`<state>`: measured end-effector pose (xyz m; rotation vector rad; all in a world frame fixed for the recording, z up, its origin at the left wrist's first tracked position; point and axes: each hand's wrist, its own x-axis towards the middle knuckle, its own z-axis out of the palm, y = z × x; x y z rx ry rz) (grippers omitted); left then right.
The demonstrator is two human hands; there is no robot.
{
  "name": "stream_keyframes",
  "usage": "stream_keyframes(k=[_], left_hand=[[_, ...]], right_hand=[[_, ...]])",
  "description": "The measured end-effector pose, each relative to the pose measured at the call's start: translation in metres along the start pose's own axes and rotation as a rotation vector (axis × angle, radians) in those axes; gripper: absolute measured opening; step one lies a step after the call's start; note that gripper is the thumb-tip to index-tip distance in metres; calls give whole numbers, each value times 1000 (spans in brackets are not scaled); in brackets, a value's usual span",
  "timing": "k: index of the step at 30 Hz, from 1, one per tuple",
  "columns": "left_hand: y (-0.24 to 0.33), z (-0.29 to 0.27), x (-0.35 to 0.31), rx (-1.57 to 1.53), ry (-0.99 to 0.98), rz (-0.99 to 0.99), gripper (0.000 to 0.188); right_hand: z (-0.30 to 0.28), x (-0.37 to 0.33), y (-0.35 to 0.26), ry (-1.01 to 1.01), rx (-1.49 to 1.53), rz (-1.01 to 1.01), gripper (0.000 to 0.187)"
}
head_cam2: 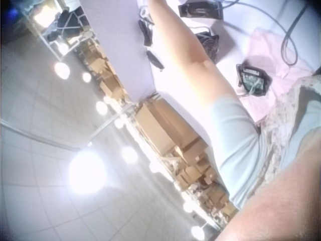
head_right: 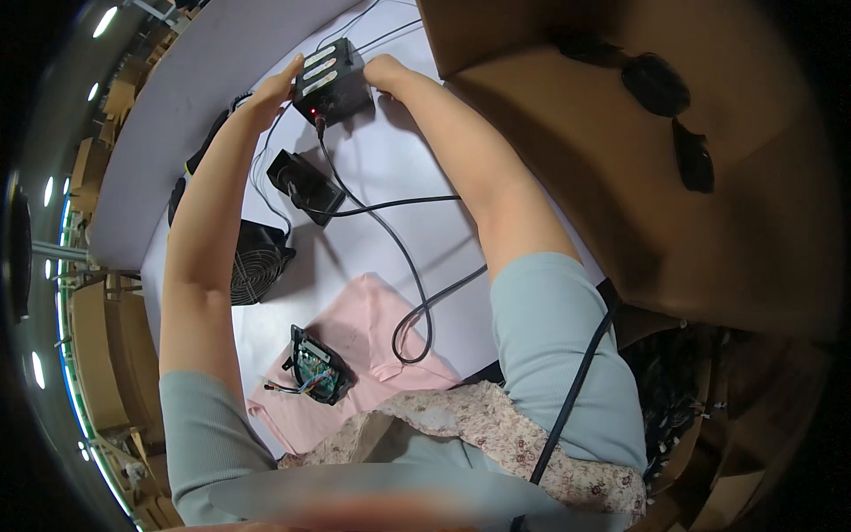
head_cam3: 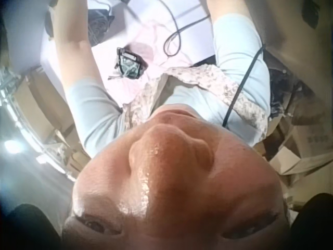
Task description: The person solders electrical wires onto a circuit board with a soldering iron, attaching them to the board while it is mounted inside a plastic product housing.
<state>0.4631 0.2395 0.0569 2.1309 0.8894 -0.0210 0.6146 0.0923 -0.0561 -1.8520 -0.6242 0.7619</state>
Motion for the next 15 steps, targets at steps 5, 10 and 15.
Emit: stream_keyframes(k=[5,10,15], left_hand=[[-12,-22,13,65,-88,42,83],[7,-13,9,320,54,243,85],[21,-62,-37,491,254,348,95]], right_hand=[[17,-2,-18,-72,-49,-35,33],[-10,5,-1,23,62,-24,31],[-29,12,32,55,203,11,70]])
